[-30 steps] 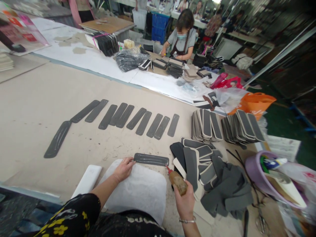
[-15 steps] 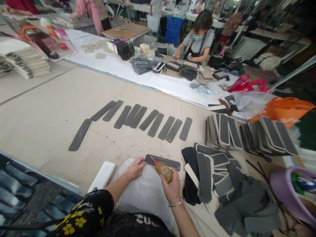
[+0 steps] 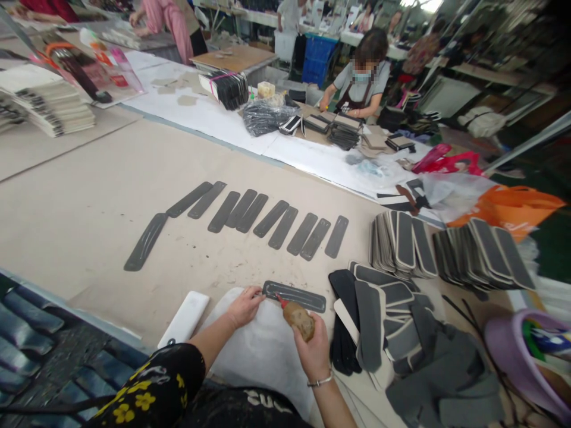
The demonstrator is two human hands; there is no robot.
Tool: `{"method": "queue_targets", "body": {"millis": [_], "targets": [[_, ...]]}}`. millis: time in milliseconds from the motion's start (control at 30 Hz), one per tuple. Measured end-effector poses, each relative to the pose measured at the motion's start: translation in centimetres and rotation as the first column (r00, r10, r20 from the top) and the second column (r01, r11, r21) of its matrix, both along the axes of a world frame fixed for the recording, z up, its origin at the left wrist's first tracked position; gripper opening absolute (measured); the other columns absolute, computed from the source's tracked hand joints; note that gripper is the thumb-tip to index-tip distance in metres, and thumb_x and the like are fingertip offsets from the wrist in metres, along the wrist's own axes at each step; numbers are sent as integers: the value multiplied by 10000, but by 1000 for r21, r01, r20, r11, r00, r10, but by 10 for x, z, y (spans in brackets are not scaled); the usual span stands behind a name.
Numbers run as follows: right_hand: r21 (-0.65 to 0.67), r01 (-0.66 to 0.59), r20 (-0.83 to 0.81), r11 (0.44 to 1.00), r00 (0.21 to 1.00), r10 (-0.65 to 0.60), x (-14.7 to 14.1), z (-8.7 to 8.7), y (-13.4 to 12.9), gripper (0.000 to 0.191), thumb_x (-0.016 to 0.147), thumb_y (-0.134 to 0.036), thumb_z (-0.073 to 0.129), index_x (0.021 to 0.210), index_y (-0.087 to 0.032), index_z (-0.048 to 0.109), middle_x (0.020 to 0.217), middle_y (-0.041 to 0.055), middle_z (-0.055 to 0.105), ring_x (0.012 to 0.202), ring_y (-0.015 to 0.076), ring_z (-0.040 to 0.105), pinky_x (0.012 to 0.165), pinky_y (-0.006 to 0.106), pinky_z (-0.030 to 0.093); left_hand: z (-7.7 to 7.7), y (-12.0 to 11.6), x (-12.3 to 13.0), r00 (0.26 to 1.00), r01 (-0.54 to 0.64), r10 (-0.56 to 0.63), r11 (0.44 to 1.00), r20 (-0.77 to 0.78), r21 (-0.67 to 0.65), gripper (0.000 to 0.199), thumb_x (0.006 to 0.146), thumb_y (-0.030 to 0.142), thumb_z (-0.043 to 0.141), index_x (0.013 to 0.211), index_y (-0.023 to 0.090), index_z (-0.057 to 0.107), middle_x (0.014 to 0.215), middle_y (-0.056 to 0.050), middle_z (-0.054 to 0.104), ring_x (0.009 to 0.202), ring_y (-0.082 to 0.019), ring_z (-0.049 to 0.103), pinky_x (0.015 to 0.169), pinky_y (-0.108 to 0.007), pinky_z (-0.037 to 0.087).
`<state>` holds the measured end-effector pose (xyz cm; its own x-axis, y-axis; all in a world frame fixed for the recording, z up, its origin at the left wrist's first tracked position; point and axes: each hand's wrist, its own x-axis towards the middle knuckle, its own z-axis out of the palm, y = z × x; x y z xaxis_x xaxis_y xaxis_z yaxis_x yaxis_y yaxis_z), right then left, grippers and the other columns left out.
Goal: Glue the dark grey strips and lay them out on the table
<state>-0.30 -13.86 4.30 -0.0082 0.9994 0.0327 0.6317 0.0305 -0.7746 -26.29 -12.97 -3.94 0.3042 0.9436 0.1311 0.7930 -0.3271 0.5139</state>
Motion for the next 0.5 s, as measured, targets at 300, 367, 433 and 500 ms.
{"method": "queue_targets", "body": {"millis": [300,367,433,500], "targets": [[-297,329,-205,896,895,-396,54,35,-23,691,605,-554,718,1148,-187,501,904,54,670,699,210,634,596,306,523,6,0,0,996,-37,38,999,79,-20,300,851,110,413,1064,167,617,1123,-115,569,1046,-215,517,943,-374,459],[-362,371,-247,855,847,-471,59,42,-31,761,577,-591,724,1171,-185,473,884,46,665,645,194,627,576,295,519,12,3,2,989,-81,87,995,120,-59,264,881,152,403,1046,166,610,1093,-108,589,1046,-206,532,957,-353,449],[-396,403,-294,825,796,-529,62,44,-39,813,554,-619,723,1184,-187,448,819,29,655,567,180,606,532,289,506,18,11,5,978,-148,166,980,129,-133,249,898,187,400,1039,169,605,1051,-98,599,1009,-190,556,935,-322,457],[-417,410,-329,811,764,-556,67,43,-46,860,534,-634,724,1204,-186,423,760,15,639,511,179,586,477,287,487,24,20,10,963,-243,265,938,57,-248,230,899,204,414,1009,167,612,1045,-93,592,970,-175,573,907,-290,463]]}}
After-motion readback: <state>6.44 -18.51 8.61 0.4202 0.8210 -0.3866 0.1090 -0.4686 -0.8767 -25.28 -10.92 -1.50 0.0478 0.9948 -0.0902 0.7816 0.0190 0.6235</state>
